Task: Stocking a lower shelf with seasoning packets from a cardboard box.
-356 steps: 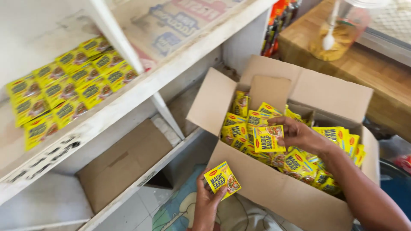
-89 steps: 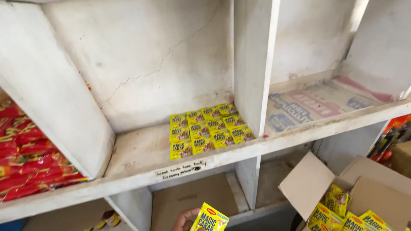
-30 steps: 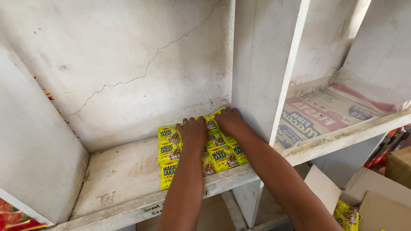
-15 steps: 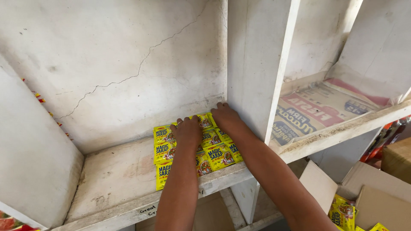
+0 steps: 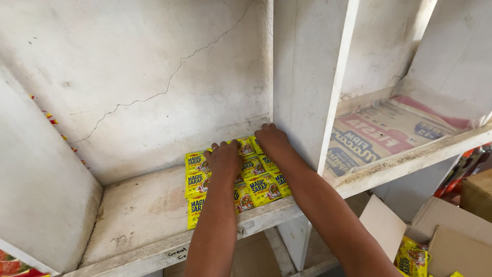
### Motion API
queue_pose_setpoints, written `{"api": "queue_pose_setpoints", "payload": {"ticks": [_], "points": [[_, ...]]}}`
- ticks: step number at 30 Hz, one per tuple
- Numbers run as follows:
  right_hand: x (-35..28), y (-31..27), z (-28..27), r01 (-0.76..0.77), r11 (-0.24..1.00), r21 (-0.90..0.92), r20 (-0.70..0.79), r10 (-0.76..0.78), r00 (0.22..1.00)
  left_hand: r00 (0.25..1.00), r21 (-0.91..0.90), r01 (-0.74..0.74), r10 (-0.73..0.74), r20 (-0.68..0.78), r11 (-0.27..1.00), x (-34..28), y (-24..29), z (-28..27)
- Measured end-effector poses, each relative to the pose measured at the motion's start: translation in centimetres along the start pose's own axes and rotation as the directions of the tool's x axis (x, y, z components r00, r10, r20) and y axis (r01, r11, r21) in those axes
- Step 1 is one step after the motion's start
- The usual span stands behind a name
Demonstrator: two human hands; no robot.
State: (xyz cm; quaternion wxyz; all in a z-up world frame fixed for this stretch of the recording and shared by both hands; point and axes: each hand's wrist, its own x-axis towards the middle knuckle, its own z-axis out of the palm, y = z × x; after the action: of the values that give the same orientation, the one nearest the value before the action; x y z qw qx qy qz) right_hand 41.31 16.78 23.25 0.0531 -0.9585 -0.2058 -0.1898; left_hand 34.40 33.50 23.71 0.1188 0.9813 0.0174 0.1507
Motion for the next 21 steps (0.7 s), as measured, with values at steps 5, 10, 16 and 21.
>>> {"api": "queue_pose_setpoints", "payload": {"ticks": [5, 10, 16, 21], "points": [[0.0, -0.3, -0.5, 0.002, 1.000, -0.023, 0.102, 0.001, 0.995, 1.000, -0.019, -0.016, 0.015, -0.016, 1.000, 0.1, 0.2, 0.1], [0.3, 0.2, 0.7, 0.015, 1.000, -0.021, 0.170, -0.011, 0.985, 0.999, -0.056, -0.036, 0.034, -0.024, 0.998, -0.2, 0.3, -0.2], [0.1, 0.4, 0.4, 0.044, 0.997, -0.069, 0.061, -0.040, 0.997, 0.995, -0.092, 0.013, -0.022, -0.096, 0.996, 0.9, -1.1, 0.8], [-0.2, 0.0, 0.4, 0.015, 1.000, -0.010, 0.106, -0.014, 0.994, 0.988, -0.107, 0.058, -0.072, -0.135, 0.993, 0.1, -1.2, -0.6]]}}
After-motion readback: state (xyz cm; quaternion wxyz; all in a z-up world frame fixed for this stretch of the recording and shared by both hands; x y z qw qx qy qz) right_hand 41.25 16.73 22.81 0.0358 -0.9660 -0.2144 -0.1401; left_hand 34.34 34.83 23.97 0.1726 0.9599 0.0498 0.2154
